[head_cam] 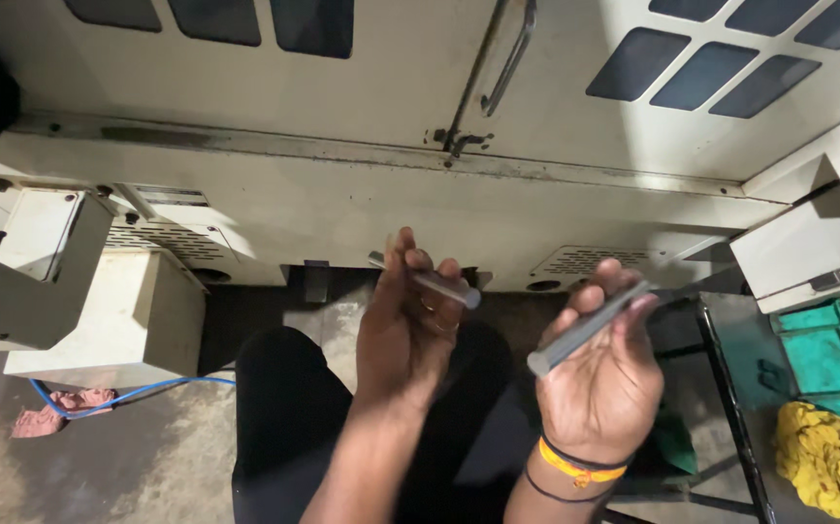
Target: The person sits on the floor in front of a large industrial machine, opens the door, and applies a white substance from a small tube to a metal rod. They then wipe the rod with a yellow cloth and place it inside the machine before closing the door. The process is repeated with a second rod.
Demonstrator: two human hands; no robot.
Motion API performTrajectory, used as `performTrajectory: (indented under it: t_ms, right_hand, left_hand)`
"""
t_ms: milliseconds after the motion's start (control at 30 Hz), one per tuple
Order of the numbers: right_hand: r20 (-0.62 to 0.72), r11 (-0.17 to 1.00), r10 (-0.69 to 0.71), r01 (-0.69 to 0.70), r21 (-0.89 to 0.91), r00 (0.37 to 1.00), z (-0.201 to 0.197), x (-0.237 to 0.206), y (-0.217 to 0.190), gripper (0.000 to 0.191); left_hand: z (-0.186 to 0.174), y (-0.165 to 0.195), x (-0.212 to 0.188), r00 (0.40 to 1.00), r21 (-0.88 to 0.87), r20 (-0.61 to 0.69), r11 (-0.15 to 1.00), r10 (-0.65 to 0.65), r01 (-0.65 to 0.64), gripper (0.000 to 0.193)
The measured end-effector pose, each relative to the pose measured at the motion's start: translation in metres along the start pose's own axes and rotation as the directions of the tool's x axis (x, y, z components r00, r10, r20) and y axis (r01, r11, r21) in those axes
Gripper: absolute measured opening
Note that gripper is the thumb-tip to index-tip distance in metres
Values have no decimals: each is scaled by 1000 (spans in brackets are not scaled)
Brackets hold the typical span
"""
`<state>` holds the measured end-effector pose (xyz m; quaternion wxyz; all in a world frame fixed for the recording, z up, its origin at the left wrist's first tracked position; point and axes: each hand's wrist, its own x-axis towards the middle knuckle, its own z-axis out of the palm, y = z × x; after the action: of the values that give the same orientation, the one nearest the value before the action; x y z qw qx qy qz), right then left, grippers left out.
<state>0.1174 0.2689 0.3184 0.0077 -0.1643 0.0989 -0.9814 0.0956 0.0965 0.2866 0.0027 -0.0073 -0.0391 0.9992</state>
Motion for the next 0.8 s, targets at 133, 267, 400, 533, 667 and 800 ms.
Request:
performTrajectory:
  t_ms: [133,267,400,533,667,800]
  right_hand:
    - [-27,996,64,-62,63,998,-10,3,-1,26]
    - [-43,1000,24,-23,15,999,-13,2,-1,24]
    - [0,941,-207,199,-275,978,-8,-1,9,22]
    - [143,729,-427,434,-529,893,1,-9,26,19]
    - [298,465,-537,571,-676,789,7,-12,37,28]
    - [381,345,-571,633,-693,728,8,-10,43,30]
  left_hand:
    - [6,-2,-10,993,33,117,999,17,-21,27]
    - [11,-1,-18,967,4,242,996,80,-84,24]
    - [13,-2,-22,966,74,209,982,153,-172,24]
    - [11,0,-17,969,159,138,961,204,-225,24]
    - [7,6,-8,970,250,22,938,243,-241,25]
    - [3,10,-8,964,261,20,929,266,-262,25]
